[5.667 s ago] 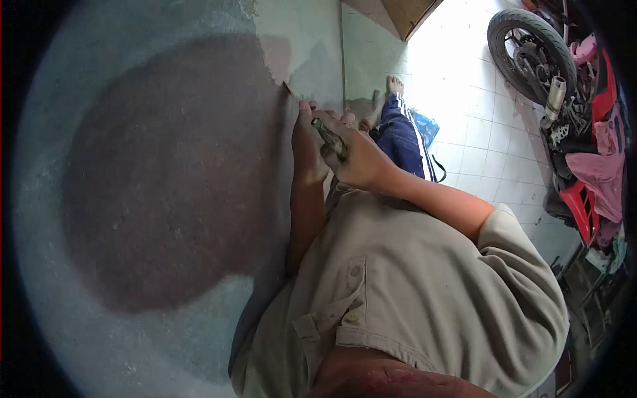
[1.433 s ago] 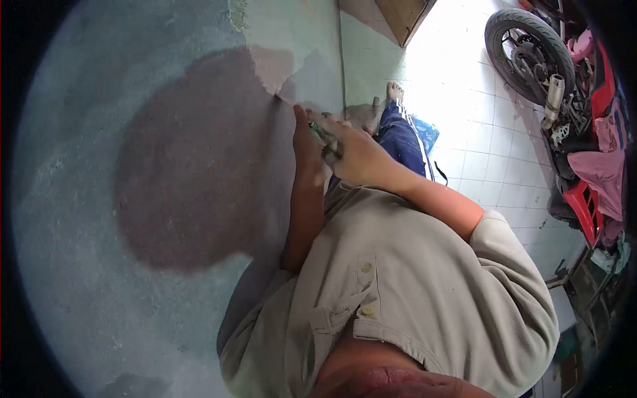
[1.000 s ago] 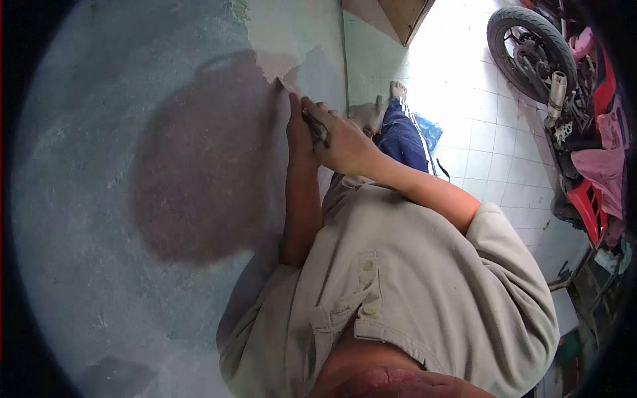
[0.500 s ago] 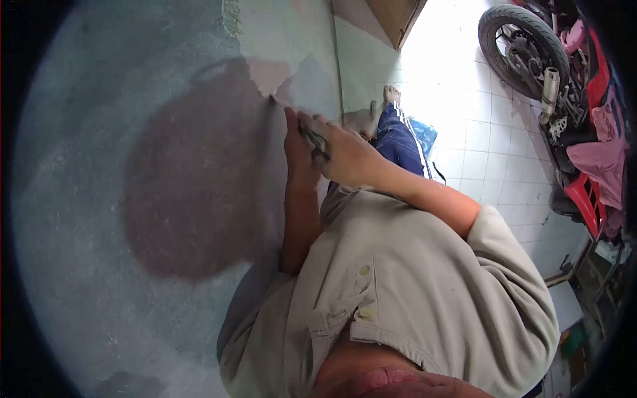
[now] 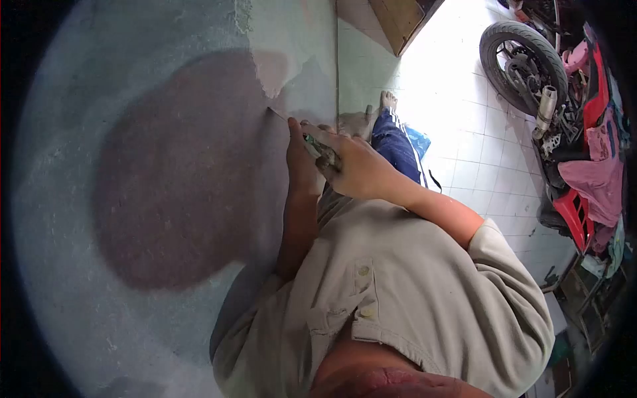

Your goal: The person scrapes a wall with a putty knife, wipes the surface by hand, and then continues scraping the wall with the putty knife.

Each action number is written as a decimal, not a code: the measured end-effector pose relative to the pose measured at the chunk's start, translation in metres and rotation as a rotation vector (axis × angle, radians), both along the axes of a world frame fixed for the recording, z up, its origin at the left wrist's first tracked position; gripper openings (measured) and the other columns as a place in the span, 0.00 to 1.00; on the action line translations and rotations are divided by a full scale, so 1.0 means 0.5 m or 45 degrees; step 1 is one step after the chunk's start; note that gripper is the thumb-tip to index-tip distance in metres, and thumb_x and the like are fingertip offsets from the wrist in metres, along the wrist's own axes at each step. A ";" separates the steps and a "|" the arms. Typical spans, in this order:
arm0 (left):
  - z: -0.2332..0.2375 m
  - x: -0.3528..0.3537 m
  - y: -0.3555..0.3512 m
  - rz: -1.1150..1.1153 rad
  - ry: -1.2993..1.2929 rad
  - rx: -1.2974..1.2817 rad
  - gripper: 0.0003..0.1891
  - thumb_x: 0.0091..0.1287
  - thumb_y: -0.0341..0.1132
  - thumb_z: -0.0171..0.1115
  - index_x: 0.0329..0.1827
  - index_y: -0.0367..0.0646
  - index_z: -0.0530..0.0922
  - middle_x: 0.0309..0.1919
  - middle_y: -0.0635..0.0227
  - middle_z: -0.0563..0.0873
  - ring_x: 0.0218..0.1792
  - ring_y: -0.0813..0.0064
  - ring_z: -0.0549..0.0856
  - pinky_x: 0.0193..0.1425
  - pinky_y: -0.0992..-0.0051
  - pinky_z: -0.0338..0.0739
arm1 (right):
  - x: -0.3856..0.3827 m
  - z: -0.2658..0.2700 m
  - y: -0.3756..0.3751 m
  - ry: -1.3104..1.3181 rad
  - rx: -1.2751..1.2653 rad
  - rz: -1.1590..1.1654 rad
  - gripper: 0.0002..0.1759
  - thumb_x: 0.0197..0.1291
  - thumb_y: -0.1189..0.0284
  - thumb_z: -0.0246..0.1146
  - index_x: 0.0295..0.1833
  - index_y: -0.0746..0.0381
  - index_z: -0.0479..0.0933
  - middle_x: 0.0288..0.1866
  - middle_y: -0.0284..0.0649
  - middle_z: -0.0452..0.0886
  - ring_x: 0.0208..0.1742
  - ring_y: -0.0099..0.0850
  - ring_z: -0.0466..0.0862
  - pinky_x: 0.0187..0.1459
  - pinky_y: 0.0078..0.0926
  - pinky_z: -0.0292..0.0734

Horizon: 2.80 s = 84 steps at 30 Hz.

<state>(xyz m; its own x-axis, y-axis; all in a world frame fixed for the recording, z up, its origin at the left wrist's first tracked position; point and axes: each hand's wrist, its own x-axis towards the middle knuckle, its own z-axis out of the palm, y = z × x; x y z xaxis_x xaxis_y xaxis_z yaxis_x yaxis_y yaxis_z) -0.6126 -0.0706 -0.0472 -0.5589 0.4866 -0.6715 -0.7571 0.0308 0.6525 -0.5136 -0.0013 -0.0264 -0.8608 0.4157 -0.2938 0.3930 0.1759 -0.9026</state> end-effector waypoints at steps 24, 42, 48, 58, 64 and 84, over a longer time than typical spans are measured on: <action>-0.067 -0.027 -0.022 -0.078 0.033 -0.116 0.21 0.75 0.57 0.45 0.38 0.49 0.75 0.34 0.71 0.81 0.37 0.77 0.80 0.47 0.73 0.76 | -0.017 -0.036 -0.014 0.023 -0.157 -0.052 0.33 0.54 0.75 0.58 0.69 0.62 0.64 0.56 0.58 0.75 0.58 0.55 0.75 0.59 0.42 0.70; -0.071 -0.028 -0.014 -0.002 -0.250 0.207 0.24 0.75 0.57 0.43 0.37 0.45 0.76 0.31 0.66 0.82 0.34 0.70 0.83 0.42 0.70 0.78 | -0.016 -0.031 0.013 0.016 -0.166 0.066 0.32 0.56 0.78 0.56 0.69 0.66 0.63 0.59 0.57 0.74 0.60 0.52 0.76 0.62 0.38 0.67; -0.055 -0.034 -0.012 -0.010 -0.315 0.244 0.23 0.75 0.56 0.44 0.34 0.47 0.75 0.32 0.65 0.83 0.36 0.68 0.83 0.44 0.67 0.79 | -0.012 -0.011 0.023 0.106 -0.088 0.049 0.33 0.55 0.78 0.55 0.69 0.64 0.63 0.54 0.52 0.78 0.58 0.51 0.77 0.60 0.38 0.69; -0.020 -0.009 0.010 -0.133 0.073 -0.126 0.26 0.74 0.59 0.42 0.39 0.44 0.76 0.31 0.66 0.82 0.35 0.72 0.83 0.46 0.71 0.77 | -0.005 -0.035 0.021 0.145 -0.175 -0.001 0.33 0.52 0.79 0.57 0.67 0.67 0.65 0.56 0.58 0.77 0.55 0.52 0.79 0.56 0.36 0.73; -0.070 -0.035 -0.016 -0.150 -0.110 0.065 0.25 0.74 0.58 0.43 0.36 0.46 0.75 0.31 0.67 0.82 0.34 0.72 0.82 0.43 0.71 0.78 | -0.014 -0.041 -0.002 0.167 -0.142 -0.087 0.34 0.48 0.77 0.59 0.66 0.64 0.65 0.54 0.58 0.76 0.56 0.57 0.76 0.56 0.48 0.72; -0.048 -0.018 0.011 -0.065 0.034 -0.060 0.24 0.75 0.58 0.44 0.35 0.47 0.77 0.31 0.71 0.81 0.35 0.75 0.81 0.44 0.72 0.77 | -0.016 -0.058 -0.007 0.225 -0.024 -0.126 0.31 0.51 0.75 0.58 0.65 0.66 0.66 0.54 0.59 0.77 0.60 0.55 0.74 0.59 0.45 0.70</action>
<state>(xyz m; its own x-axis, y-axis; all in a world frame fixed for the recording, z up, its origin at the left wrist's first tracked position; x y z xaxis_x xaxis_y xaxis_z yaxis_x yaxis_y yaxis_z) -0.6218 -0.0652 -0.0713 -0.5524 0.4828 -0.6795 -0.7360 0.1001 0.6695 -0.5215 -0.0049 -0.0551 -0.8546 0.4970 -0.1505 0.2431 0.1268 -0.9617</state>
